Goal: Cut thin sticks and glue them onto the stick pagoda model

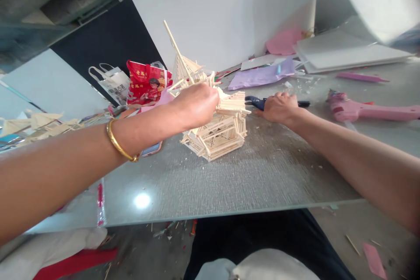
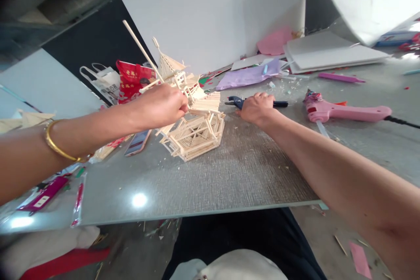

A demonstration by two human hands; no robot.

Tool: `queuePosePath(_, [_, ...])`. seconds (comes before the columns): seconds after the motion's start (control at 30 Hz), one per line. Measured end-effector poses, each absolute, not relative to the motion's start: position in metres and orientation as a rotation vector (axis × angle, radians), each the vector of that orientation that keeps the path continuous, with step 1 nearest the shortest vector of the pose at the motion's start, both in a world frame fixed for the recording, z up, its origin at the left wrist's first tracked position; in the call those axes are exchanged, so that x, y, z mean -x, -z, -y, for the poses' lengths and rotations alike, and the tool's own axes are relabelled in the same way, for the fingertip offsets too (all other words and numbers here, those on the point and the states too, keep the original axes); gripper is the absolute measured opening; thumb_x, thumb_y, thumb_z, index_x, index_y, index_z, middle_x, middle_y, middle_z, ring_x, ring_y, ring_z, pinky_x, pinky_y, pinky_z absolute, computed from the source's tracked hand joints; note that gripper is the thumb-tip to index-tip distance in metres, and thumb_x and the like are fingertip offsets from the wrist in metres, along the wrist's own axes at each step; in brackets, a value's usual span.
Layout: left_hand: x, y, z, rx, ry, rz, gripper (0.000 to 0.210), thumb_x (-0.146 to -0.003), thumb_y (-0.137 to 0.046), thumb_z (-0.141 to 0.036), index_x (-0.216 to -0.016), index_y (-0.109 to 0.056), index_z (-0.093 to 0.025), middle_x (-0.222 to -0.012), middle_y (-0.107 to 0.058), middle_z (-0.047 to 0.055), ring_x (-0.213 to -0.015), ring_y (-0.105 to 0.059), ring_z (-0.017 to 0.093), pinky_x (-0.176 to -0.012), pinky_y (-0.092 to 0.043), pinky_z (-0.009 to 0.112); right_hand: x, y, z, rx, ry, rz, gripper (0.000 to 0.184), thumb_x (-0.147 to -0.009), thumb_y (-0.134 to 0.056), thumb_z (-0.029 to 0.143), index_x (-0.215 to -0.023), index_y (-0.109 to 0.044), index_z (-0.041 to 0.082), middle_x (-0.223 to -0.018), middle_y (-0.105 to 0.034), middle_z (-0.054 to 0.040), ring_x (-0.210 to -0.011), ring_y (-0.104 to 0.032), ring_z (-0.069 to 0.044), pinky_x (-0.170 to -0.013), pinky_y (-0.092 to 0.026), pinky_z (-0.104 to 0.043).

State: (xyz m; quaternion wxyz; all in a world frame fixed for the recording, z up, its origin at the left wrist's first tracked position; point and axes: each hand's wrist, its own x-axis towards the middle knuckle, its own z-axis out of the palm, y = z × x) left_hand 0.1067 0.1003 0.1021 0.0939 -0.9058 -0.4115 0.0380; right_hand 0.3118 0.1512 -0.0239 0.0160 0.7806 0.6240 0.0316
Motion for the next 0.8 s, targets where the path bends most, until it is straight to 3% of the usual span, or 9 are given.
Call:
queuePosePath(0.3, [-0.102, -0.093, -0.097, 2.384, -0.214, 1.046, 0.028, -0.067, -0.042, -0.008, -0.075, -0.069, -0.008, -0.062, -0.059, 0.010, -0.060, -0.055, 0.020, -0.054, -0.035, 0.032, -0.312, 0.024, -0.149, -2.413, -0.074, -1.946, 0.054, -0.086, -0.046, 0.056, -0.117, -0.051, 0.013, -0.125, -0.047, -0.0128, -0.117, -0.042, -0.027, -0.092, -0.038, -0.047])
queuePosePath(0.5, [-0.101, -0.093, -0.095, 2.384, -0.238, 1.059, 0.027, -0.069, -0.043, -0.008, -0.077, -0.069, -0.009, -0.059, -0.058, 0.007, -0.059, -0.053, 0.016, -0.053, -0.034, 0.029, -0.307, 0.025, -0.146, -2.436, -0.060, -1.947, 0.057, -0.085, -0.044, 0.059, -0.118, -0.051, 0.013, -0.125, -0.047, -0.0132, -0.118, -0.041, -0.028, -0.094, -0.035, -0.047])
queuePosePath(0.67, [-0.103, -0.092, -0.093, 2.375, -0.270, 1.071, 0.028, -0.071, -0.042, -0.010, -0.077, -0.069, -0.008, -0.059, -0.058, 0.009, -0.059, -0.054, 0.018, -0.052, -0.034, 0.030, -0.308, 0.030, -0.147, -2.435, -0.073, -2.029, 0.073, -0.085, -0.037, 0.064, -0.120, -0.050, 0.001, -0.124, -0.046, -0.0252, -0.116, -0.038, -0.036, -0.091, -0.032, -0.049])
queuePosePath(0.8, [-0.103, -0.091, -0.093, 2.342, -0.256, 1.059, 0.027, -0.073, -0.043, -0.012, -0.079, -0.068, -0.009, -0.057, -0.057, 0.007, -0.059, -0.055, 0.017, -0.048, -0.030, 0.028, -0.309, 0.032, -0.148, -2.440, -0.057, -2.051, 0.076, -0.085, -0.034, 0.065, -0.121, -0.049, 0.000, -0.124, -0.046, -0.0263, -0.116, -0.038, -0.038, -0.091, -0.030, -0.050])
